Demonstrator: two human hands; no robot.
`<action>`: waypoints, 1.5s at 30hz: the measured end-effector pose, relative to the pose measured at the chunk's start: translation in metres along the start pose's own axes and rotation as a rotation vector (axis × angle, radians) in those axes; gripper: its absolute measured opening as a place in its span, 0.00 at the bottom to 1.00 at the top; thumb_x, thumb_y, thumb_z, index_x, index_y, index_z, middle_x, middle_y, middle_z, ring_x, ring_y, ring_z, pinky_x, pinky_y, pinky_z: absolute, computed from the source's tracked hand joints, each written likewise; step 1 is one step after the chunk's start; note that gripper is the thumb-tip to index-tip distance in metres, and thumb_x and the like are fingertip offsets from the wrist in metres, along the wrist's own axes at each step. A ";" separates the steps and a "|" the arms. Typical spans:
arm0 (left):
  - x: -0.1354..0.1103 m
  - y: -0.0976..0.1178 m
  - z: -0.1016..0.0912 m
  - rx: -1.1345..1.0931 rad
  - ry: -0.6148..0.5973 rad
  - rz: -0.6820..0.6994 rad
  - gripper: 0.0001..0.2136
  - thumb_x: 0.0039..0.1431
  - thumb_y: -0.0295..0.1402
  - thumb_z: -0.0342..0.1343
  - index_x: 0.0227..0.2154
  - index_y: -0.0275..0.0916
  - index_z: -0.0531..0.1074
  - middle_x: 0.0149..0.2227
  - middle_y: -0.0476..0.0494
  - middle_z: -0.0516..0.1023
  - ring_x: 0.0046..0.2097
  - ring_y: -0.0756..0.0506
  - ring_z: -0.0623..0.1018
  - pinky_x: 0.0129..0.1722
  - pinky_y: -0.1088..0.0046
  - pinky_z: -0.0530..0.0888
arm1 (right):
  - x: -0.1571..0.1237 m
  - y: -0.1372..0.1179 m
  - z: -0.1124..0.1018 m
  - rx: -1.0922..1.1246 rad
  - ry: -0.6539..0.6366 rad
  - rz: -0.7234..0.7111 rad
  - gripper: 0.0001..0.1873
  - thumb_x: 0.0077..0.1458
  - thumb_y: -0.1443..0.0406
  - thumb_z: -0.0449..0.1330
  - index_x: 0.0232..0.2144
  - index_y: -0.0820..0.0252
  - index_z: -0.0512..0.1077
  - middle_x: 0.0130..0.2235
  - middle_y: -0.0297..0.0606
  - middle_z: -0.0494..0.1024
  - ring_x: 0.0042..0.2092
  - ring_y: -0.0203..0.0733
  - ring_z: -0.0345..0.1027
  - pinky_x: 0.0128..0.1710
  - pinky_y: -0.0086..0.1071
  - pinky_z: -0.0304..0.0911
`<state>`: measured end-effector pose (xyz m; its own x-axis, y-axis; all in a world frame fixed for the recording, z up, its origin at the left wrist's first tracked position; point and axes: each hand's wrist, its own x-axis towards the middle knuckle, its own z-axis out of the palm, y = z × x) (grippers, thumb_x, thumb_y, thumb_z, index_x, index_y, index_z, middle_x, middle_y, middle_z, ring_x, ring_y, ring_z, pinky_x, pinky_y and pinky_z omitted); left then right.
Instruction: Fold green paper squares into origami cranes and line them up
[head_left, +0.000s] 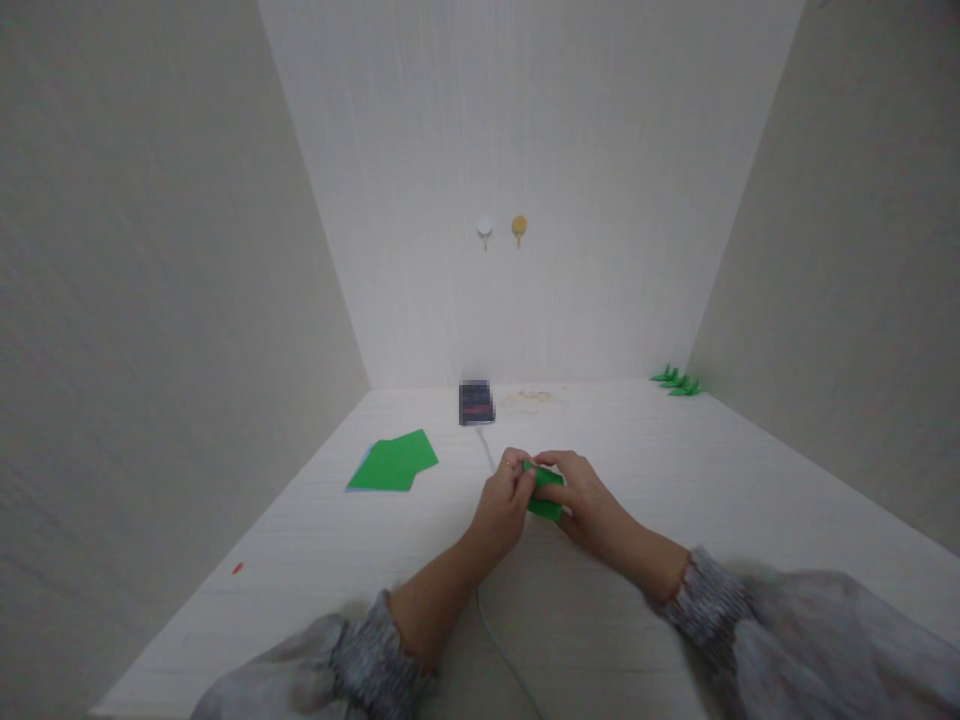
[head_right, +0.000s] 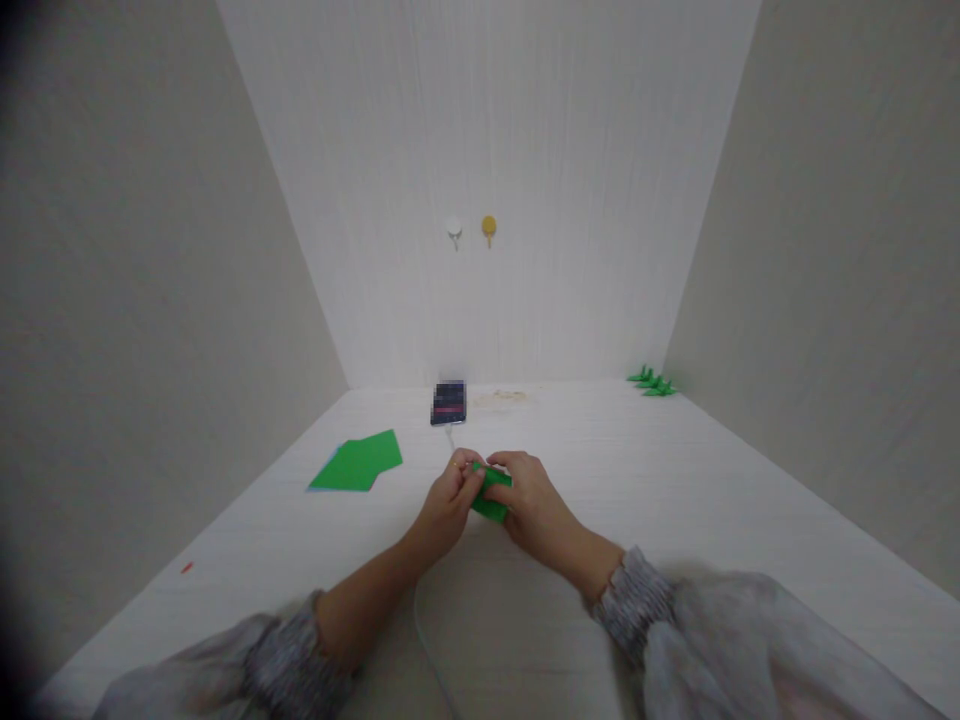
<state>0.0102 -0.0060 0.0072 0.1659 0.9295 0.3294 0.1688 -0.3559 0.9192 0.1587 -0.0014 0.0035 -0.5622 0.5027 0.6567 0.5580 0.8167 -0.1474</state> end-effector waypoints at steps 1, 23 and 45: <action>0.000 -0.001 0.000 -0.007 0.004 -0.012 0.06 0.55 0.35 0.43 0.31 0.40 0.61 0.23 0.53 0.62 0.27 0.52 0.65 0.27 0.78 0.63 | 0.000 0.001 0.000 -0.013 0.016 0.001 0.14 0.43 0.75 0.56 0.33 0.57 0.71 0.44 0.44 0.64 0.45 0.46 0.58 0.42 0.43 0.57; -0.002 0.012 -0.006 -0.513 0.055 -0.223 0.09 0.50 0.36 0.48 0.34 0.40 0.60 0.26 0.51 0.66 0.29 0.52 0.71 0.28 0.76 0.70 | 0.005 -0.007 -0.006 0.157 0.058 0.083 0.08 0.49 0.69 0.55 0.33 0.55 0.71 0.42 0.41 0.68 0.43 0.42 0.63 0.41 0.38 0.62; 0.000 0.003 -0.005 -0.536 -0.052 -0.115 0.18 0.42 0.30 0.58 0.38 0.39 0.63 0.33 0.49 0.69 0.33 0.51 0.72 0.35 0.72 0.71 | 0.007 -0.007 -0.004 0.367 0.139 0.226 0.05 0.49 0.71 0.53 0.28 0.58 0.67 0.40 0.39 0.71 0.42 0.38 0.65 0.41 0.34 0.62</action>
<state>0.0058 -0.0067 0.0109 0.2259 0.9485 0.2220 -0.3276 -0.1406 0.9343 0.1529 -0.0048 0.0122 -0.3502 0.6574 0.6673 0.3898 0.7500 -0.5343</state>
